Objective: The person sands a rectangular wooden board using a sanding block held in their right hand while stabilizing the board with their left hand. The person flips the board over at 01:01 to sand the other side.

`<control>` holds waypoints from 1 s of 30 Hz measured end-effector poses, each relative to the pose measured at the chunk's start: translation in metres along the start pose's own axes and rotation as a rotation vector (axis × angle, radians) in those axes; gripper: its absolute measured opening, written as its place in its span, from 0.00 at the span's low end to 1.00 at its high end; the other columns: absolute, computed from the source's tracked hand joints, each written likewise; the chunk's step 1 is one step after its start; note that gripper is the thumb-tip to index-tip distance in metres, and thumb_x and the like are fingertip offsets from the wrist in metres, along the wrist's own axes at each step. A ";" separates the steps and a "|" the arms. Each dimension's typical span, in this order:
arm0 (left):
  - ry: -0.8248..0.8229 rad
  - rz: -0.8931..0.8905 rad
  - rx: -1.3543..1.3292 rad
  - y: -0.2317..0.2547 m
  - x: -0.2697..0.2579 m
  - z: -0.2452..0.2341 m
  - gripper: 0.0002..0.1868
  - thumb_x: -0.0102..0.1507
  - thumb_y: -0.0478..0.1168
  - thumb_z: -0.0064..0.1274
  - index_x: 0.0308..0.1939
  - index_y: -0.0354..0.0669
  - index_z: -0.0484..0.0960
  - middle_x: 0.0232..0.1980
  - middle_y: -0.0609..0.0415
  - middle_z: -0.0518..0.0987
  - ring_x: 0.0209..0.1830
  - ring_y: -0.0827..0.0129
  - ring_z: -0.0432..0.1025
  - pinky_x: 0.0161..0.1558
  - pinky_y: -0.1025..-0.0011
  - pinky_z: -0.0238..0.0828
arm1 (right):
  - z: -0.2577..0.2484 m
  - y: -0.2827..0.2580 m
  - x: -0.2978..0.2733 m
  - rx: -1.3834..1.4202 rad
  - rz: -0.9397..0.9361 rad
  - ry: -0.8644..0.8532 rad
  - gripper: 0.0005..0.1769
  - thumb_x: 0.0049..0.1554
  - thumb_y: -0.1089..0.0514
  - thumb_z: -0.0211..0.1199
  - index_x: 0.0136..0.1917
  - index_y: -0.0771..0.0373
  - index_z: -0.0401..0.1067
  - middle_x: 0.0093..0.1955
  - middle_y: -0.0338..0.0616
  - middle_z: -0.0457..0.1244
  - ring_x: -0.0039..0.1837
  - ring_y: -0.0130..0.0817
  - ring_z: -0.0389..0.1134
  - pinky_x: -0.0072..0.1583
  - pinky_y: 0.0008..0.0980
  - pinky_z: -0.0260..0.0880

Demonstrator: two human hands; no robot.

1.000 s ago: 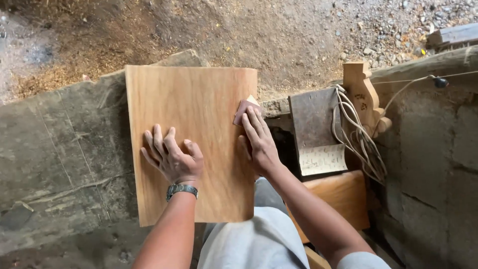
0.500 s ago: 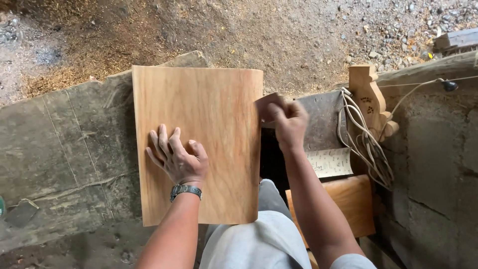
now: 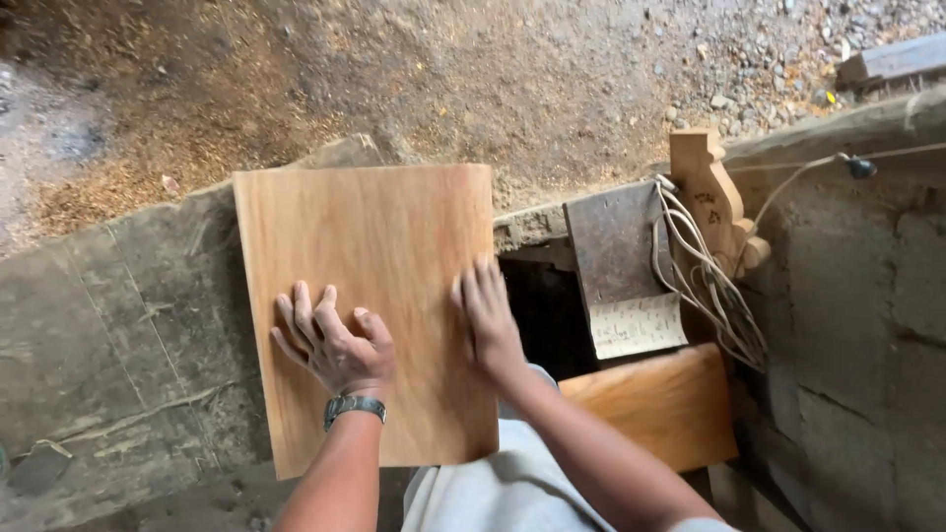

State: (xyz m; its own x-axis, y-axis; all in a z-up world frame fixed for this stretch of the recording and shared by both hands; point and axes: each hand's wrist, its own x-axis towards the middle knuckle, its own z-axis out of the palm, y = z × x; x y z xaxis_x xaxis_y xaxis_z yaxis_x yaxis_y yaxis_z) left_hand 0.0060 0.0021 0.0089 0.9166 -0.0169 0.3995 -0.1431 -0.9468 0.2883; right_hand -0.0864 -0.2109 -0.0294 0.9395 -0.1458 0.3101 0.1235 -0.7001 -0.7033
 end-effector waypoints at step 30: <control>-0.003 -0.001 0.019 -0.001 -0.003 0.003 0.29 0.64 0.43 0.60 0.70 0.43 0.88 0.86 0.42 0.80 0.94 0.36 0.67 0.87 0.35 0.55 | 0.015 0.055 0.117 0.066 0.089 0.116 0.35 0.82 0.65 0.55 0.98 0.72 0.57 1.01 0.76 0.45 0.99 0.79 0.47 0.97 0.68 0.50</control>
State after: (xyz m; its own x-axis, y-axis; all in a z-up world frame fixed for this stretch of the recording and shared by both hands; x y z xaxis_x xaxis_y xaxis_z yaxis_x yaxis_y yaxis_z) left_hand 0.0046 0.0021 0.0053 0.9178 -0.0170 0.3967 -0.1352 -0.9528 0.2719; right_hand 0.0356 -0.2555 -0.0411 0.9049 -0.2879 0.3136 0.0655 -0.6337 -0.7708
